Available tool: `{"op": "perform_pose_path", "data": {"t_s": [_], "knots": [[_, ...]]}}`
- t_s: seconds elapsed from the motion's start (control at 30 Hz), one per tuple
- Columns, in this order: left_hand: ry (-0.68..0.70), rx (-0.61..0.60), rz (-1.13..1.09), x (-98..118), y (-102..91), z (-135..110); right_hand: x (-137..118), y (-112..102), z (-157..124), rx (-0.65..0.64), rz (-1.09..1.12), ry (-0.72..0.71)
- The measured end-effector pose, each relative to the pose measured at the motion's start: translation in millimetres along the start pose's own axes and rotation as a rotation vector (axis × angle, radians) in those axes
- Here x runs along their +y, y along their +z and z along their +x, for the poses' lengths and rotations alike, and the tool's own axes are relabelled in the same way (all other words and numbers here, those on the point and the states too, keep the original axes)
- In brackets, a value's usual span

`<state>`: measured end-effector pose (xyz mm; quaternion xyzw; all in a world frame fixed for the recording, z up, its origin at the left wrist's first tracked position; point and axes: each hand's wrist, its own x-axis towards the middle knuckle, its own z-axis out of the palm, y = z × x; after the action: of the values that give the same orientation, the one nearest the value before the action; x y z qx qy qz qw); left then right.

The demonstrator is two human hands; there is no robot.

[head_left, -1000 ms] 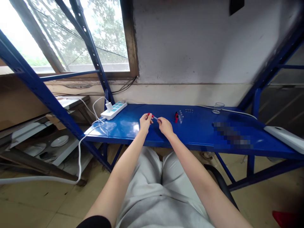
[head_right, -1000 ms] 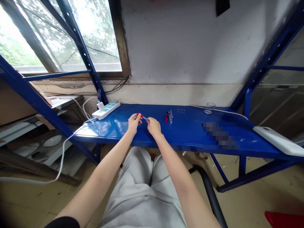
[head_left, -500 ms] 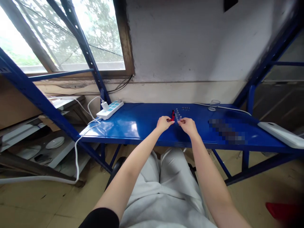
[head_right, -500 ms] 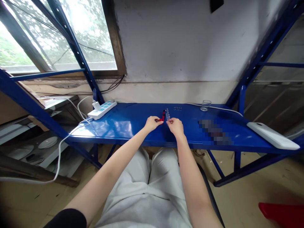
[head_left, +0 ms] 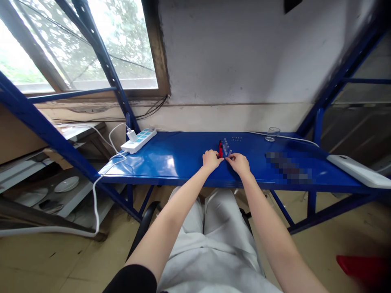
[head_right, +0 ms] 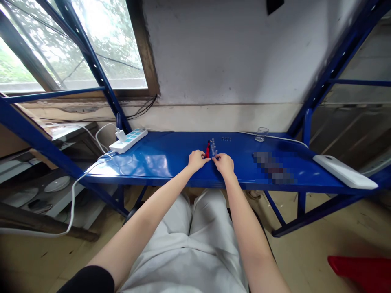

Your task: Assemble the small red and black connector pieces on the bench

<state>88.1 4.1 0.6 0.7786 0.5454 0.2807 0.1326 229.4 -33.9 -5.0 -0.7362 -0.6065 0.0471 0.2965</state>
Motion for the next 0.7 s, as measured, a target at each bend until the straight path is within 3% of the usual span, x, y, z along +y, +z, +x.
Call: {"op": "perform_pose_path", "data": {"t_s": [0.2,0.37,0.53,0.7], "knots": [[0.2,0.065,-0.101,-10,-8.7,-14,3,2,-1,0.011,-0.069,-0.03],[0.417,0.057,0.062,-7,-18.9,-23,3,2,-2,0.01,-0.073,-0.024],[0.407,-0.001,0.176,-3,-19.8,-23,2,1,-2,-0.006,-0.08,-0.019],[0.383,0.067,0.08,-9,-20.8,-15,-1,1,-2,-0.009,-0.085,0.001]]}}
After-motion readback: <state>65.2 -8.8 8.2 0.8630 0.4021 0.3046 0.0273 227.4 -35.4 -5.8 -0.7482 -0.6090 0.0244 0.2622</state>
